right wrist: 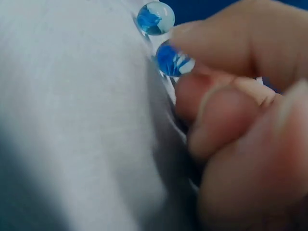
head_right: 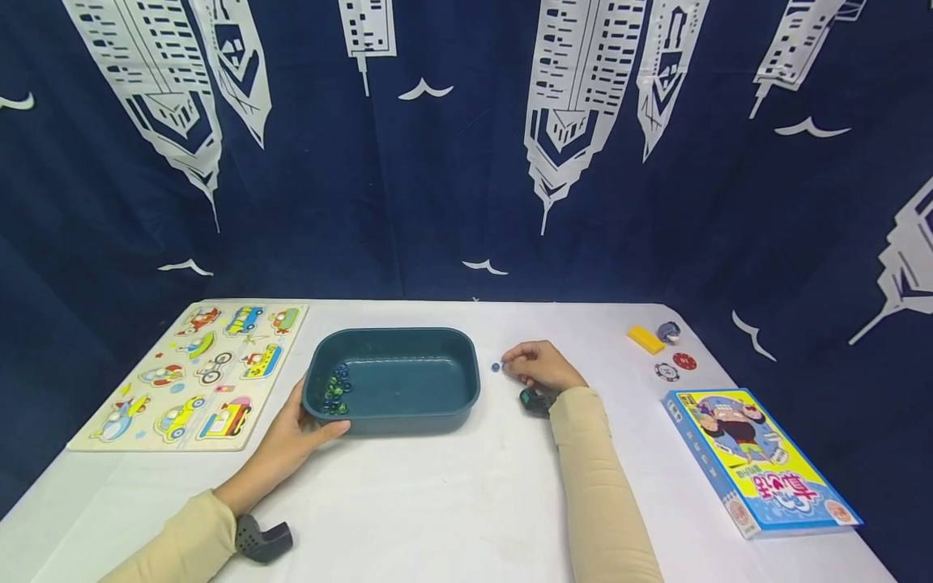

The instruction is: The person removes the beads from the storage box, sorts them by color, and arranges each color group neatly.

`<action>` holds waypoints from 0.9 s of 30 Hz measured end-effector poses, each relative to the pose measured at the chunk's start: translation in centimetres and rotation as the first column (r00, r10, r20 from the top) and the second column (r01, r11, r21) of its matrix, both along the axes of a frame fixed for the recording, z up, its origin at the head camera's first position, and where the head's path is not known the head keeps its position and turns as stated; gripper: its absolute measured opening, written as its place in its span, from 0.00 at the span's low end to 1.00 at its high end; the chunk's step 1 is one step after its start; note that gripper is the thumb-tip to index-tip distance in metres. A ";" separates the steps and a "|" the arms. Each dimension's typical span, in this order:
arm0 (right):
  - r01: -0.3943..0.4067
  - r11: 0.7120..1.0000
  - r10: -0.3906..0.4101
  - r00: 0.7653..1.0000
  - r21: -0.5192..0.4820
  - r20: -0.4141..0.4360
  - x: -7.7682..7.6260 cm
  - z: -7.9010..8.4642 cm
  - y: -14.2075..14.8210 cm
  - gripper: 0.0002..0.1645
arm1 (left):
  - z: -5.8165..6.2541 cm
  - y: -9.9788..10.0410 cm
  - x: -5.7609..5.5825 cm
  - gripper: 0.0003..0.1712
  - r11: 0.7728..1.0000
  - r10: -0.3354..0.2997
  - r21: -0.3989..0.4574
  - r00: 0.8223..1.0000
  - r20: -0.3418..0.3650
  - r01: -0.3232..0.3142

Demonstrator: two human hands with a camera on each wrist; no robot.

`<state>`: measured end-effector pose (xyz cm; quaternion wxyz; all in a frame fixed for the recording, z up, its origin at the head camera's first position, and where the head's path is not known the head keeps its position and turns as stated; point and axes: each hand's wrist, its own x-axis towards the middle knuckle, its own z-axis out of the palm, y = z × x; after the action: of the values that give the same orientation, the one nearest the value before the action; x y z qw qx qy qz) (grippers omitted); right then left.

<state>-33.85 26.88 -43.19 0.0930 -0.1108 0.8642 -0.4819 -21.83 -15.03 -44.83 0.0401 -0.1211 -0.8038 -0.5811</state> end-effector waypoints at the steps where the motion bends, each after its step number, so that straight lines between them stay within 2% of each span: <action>1: 0.002 1.000 -0.002 1.000 -0.009 0.002 0.0 0.0 -0.1 0.17 | 0.0 -0.1 0.0 0.63 1.000 -0.002 0.001 1.000 -0.003 0.002; 7: 0.025 0.994 -0.023 1.000 -0.103 0.021 0.2 1.2 -0.6 0.20 | 0.0 -0.2 0.0 0.63 1.000 0.006 -0.002 1.000 0.001 -0.006; 13: 0.028 0.989 -0.029 1.000 -0.144 -0.011 0.9 4.3 -1.7 0.21 | 0.0 0.0 0.0 0.64 1.000 0.017 -0.007 1.000 0.023 -0.016; 17: -0.059 0.985 0.047 0.996 -0.165 -0.074 1.5 6.6 -3.2 0.19 | -0.1 0.0 0.0 0.65 1.000 0.022 -0.008 0.999 0.033 -0.022; 21: -0.177 0.970 0.153 0.977 -0.169 -0.146 2.2 8.3 -5.5 0.17 | -0.2 0.0 0.0 0.65 1.000 0.025 -0.008 0.999 0.031 -0.025; 24: -0.276 0.947 0.249 0.954 -0.165 -0.164 2.5 9.1 -7.7 0.14 | -0.1 0.0 0.0 0.65 1.000 0.028 -0.011 0.999 0.035 -0.027; 27: -0.382 0.913 0.361 0.920 -0.141 -0.153 2.5 9.6 -10.1 0.12 | 0.1 -0.1 0.0 0.66 0.999 0.032 -0.016 0.999 0.040 -0.031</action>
<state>-31.31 16.79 -33.63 0.1196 -0.3102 0.7877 -0.5186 -21.84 -15.11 -44.76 0.0321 -0.0969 -0.8108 -0.5764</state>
